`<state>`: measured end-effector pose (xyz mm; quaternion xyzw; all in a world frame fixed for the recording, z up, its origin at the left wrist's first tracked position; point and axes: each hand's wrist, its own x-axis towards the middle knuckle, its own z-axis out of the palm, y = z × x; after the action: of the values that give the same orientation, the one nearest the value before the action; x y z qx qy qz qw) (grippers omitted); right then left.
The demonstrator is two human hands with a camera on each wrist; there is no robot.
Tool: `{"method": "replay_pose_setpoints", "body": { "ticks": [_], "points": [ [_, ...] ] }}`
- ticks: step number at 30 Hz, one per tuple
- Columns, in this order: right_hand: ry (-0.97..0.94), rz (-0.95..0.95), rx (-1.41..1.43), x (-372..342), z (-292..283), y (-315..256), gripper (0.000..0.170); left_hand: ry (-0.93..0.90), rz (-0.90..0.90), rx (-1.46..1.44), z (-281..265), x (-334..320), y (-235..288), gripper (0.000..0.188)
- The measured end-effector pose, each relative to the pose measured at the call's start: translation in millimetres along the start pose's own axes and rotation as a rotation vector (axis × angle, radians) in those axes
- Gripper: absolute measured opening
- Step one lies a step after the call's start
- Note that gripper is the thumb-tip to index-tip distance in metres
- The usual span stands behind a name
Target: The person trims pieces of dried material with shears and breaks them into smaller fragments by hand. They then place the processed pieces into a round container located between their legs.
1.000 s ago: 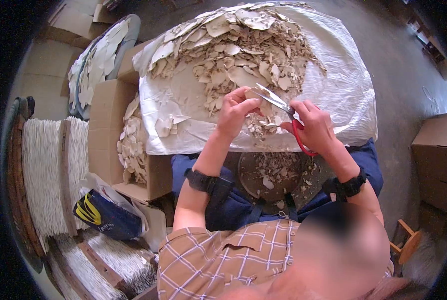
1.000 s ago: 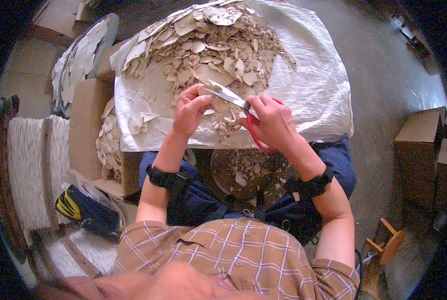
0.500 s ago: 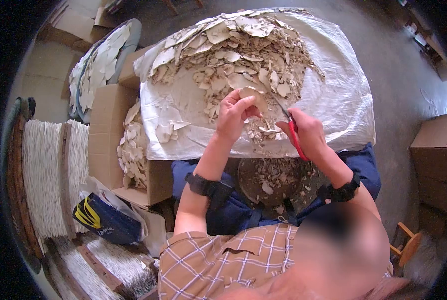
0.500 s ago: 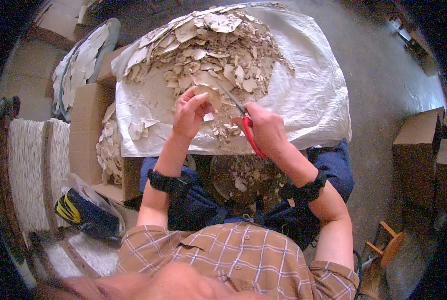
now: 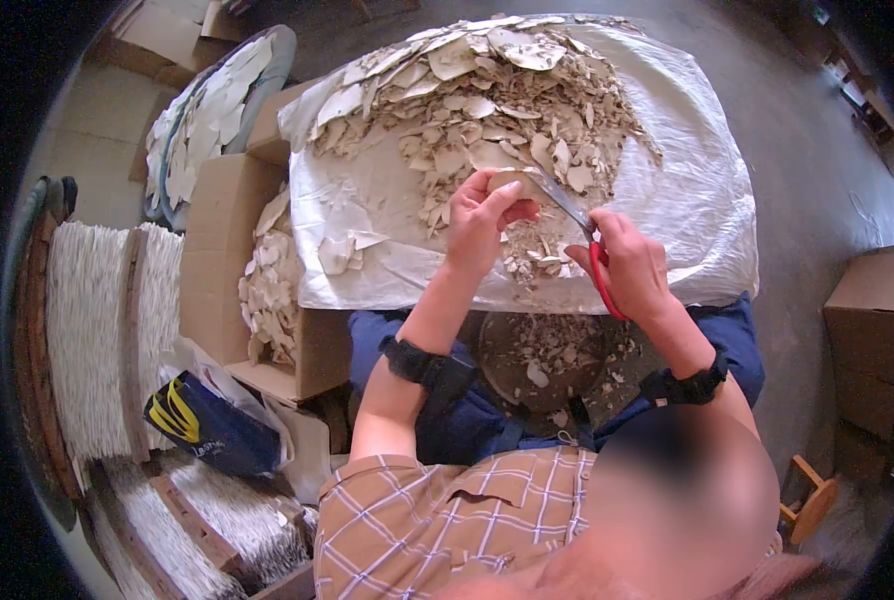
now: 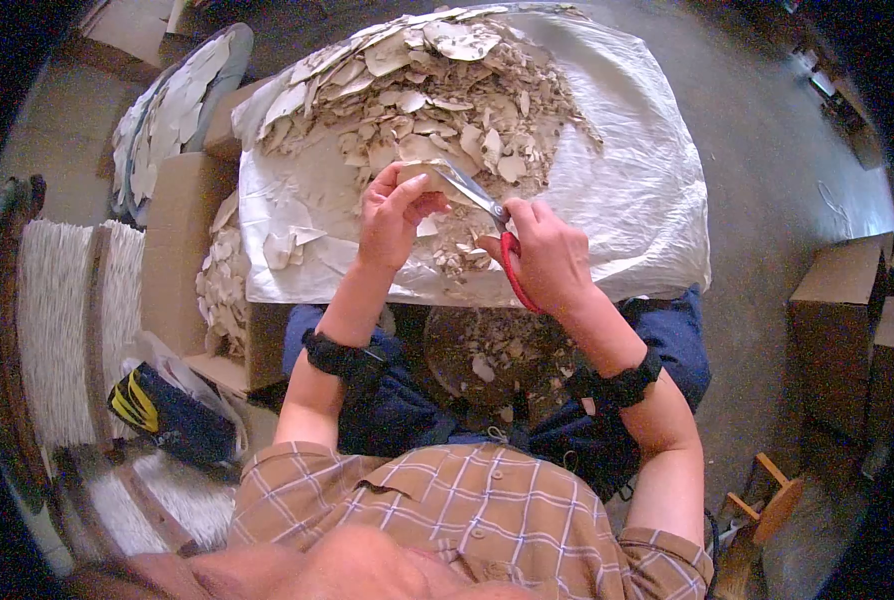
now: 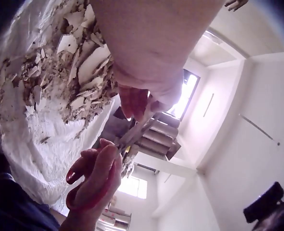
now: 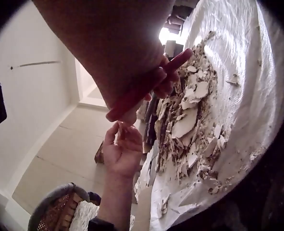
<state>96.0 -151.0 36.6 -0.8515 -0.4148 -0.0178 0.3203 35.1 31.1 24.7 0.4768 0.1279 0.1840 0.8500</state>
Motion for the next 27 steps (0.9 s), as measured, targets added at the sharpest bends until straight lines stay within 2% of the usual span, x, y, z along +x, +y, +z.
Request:
{"method": "replay_pose_setpoints", "body": {
  "ticks": [6, 13, 27],
  "points": [
    [0.009, -0.019, -0.019, 0, 0, -1, 0.033, -0.052, 0.041, 0.162, 1, -1, 3, 0.012],
    [-0.001, -0.037, 0.001, 0, 8, 4, 0.027, -0.027, 0.009, 0.104, -4, -2, 0, 0.011],
    [-0.099, 0.0, 0.028, 1, 19, 11, 0.026, 0.058, -0.062, 0.059, -7, 0, -5, 0.009]
  ]
}}
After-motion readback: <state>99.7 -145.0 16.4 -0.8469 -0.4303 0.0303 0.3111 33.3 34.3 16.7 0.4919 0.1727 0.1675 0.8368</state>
